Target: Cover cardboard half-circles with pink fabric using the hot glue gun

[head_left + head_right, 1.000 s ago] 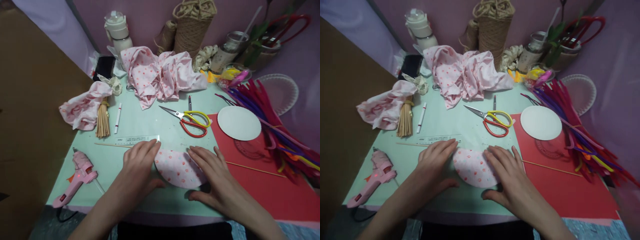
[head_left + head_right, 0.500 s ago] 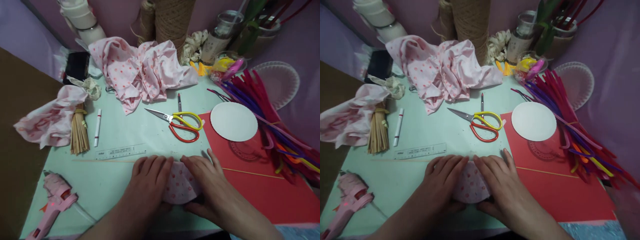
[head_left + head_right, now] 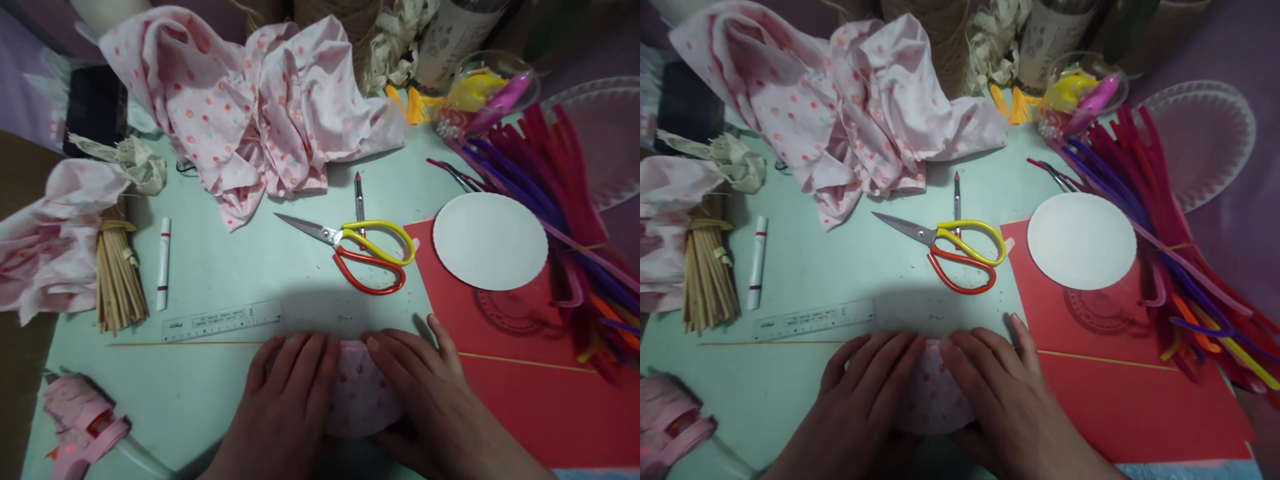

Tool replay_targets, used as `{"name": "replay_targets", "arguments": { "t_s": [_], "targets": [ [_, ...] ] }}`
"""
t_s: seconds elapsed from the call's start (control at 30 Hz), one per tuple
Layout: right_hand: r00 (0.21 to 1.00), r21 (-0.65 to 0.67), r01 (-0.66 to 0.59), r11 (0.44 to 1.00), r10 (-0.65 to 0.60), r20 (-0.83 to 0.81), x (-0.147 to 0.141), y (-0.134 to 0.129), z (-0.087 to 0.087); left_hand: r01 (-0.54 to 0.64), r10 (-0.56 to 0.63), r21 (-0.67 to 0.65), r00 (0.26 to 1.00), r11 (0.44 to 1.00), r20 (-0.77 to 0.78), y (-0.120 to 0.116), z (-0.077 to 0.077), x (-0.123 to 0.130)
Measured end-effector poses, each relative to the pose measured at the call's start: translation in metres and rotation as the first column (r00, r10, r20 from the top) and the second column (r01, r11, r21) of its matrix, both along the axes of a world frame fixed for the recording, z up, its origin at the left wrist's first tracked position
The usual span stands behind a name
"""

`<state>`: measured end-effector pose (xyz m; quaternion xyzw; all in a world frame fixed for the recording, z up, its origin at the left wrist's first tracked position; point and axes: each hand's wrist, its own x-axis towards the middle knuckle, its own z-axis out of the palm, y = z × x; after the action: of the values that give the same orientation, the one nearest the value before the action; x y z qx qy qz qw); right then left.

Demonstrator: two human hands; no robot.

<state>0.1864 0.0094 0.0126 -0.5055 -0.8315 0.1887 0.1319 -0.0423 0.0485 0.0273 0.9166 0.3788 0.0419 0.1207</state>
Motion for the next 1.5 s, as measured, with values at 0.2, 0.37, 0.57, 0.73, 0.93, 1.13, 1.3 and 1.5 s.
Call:
{"name": "replay_targets", "arguments": {
  "t_s": [0.2,0.37,0.57,0.73,0.93,1.13,1.3,1.5],
  "targets": [
    [1.000,0.004,0.001,1.000,0.000,-0.021,0.008,-0.006,0.003,-0.011,0.011,-0.011,1.000,1.000,-0.027,0.000,0.002,0.000],
    [0.998,-0.097,0.066,0.993,-0.066,-0.004,0.029,-0.015,0.017,0.025,-0.025,0.013,1.000,1.000,-0.013,0.002,0.007,0.000],
    [0.978,-0.121,0.209,0.970,-0.210,0.005,0.048,-0.023,0.016,-0.002,0.002,-0.017,0.999,1.000,0.049,-0.003,0.003,0.004],
    [0.969,-0.091,0.247,0.965,-0.247,0.019,0.050,-0.024,0.015,0.001,0.000,-0.010,0.999,1.000,0.048,-0.006,0.006,-0.001],
    [0.950,0.059,0.313,0.948,-0.311,-0.039,0.045,-0.021,0.009,-0.206,0.206,-0.006,0.977,0.979,0.060,-0.002,0.019,-0.034],
    [0.888,0.144,0.457,0.878,-0.460,-0.008,0.033,-0.022,0.000,-0.546,0.537,-0.006,0.821,0.838,0.194,-0.015,0.012,-0.039],
    [0.880,0.221,0.469,0.855,-0.474,-0.034,0.029,-0.020,-0.007,-0.608,0.581,0.005,0.761,0.794,0.290,-0.028,-0.009,-0.025],
    [0.889,0.228,0.454,0.861,-0.455,-0.051,0.027,-0.012,-0.012,-0.671,0.623,0.004,0.691,0.742,0.367,-0.029,-0.017,-0.014]
  ]
}}
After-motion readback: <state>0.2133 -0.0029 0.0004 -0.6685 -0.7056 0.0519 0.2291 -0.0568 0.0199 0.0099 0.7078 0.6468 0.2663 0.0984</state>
